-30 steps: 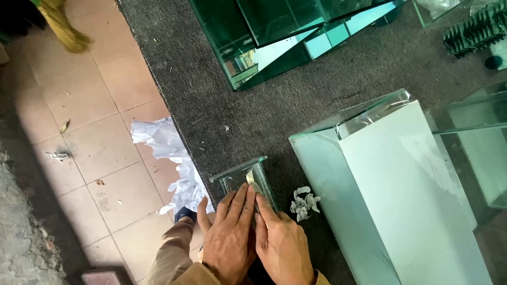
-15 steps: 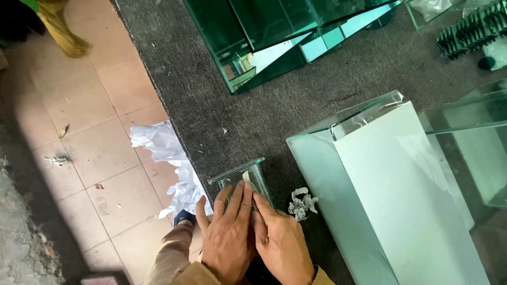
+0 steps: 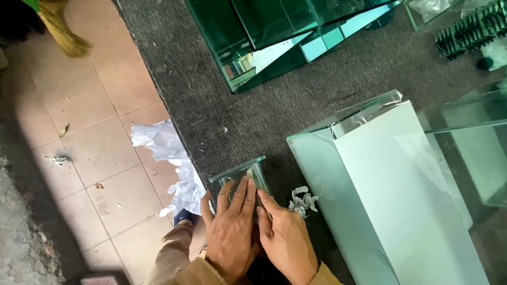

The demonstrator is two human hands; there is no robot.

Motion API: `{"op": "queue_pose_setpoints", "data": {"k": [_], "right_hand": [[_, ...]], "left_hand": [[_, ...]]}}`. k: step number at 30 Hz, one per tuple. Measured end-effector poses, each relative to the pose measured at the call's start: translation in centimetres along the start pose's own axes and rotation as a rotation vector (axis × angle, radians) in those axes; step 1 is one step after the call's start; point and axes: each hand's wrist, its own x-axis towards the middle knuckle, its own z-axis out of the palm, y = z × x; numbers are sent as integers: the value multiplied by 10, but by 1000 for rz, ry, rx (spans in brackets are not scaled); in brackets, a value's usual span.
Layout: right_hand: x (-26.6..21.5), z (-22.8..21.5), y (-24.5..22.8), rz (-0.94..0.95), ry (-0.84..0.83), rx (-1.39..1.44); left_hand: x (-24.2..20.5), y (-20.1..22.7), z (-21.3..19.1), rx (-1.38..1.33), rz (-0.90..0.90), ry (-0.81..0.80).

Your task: Scraping excess material from the edges of glass panels using a razor blade and wiping them clean.

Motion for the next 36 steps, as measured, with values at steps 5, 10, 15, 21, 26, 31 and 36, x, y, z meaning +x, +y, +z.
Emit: {"op": "queue_pose_setpoints", "data": {"k": [5,10,15,21,26,31,36], "right_hand": [[1,5,1,-7,25,-39],[0,13,6,-73,87,-54],[0,10,10,-126,100,-86],[4,11,7,-47,30,-55],[2,11,7,19,17,-31],[4,7,9,2,21,-17],[2,8,11,-20,20,-21]], "left_hand": [[-1,0,3,8,2,-48],[-2,-1,11,-15,-2,-35],[-1,-2,2,-54,3,-28],[3,-2,1,-70,-10,-32],[1,2,12,-11,0,-52],[1,-1,13,-8,25,-20],[2,-1,9,8,13,-45]]}}
